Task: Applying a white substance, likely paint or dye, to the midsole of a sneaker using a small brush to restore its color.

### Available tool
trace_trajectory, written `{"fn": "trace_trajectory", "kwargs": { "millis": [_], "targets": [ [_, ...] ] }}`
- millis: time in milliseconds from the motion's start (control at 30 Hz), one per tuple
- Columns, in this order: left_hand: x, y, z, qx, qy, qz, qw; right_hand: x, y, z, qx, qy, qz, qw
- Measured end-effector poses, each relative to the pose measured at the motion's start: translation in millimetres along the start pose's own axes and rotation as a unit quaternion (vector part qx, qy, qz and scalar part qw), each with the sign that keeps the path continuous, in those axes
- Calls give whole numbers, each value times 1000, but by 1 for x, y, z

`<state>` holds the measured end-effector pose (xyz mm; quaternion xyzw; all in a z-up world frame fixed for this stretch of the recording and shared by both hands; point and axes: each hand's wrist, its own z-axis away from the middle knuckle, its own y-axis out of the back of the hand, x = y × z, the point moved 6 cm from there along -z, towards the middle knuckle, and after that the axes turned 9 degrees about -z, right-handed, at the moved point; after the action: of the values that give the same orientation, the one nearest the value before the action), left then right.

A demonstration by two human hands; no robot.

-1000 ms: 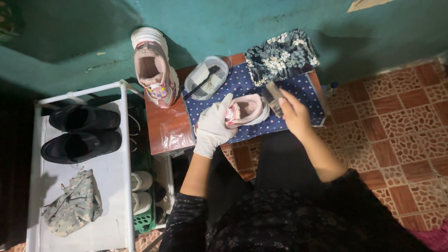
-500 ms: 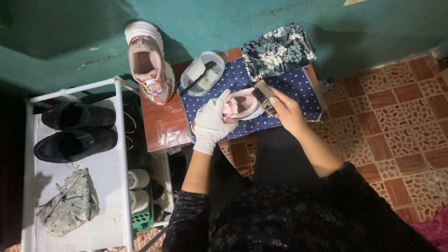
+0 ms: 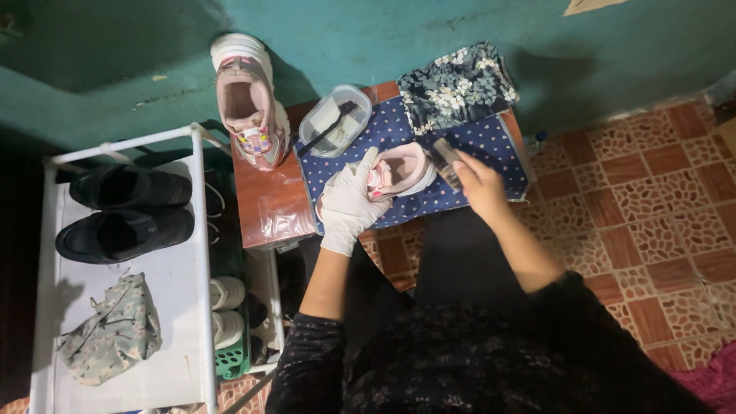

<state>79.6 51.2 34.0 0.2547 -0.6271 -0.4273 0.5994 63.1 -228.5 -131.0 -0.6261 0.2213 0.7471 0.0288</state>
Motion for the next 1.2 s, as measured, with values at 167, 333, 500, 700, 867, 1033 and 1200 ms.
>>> {"fn": "trace_trajectory", "kwargs": {
  "millis": [167, 333, 500, 700, 867, 1033, 1200],
  "targets": [
    [-19, -25, -8, 16, -37, -99, 994, -72, -1, 20, 6, 5, -50, 999],
    [-35, -39, -18, 1, -55, -125, 991, -38, -19, 6, -73, -17, 35, 997],
    [-35, -35, -18, 1, -40, -123, 992, -74, -4, 9, -38, 25, -11, 999],
    [-29, -32, -14, 0, -31, -118, 993, -28, -13, -11, -47, 1, 50, 998],
    [-30, -30, -12, -6, -14, -116, 993, -60, -5, 3, -14, 50, 0, 999],
    [-23, -26, -12, -3, -10, -112, 994, -42, -10, -1, -48, 35, 36, 998],
    [-24, -27, -9, -13, 10, -105, 994, -69, -2, 8, -24, 60, -34, 997]
  ]
}}
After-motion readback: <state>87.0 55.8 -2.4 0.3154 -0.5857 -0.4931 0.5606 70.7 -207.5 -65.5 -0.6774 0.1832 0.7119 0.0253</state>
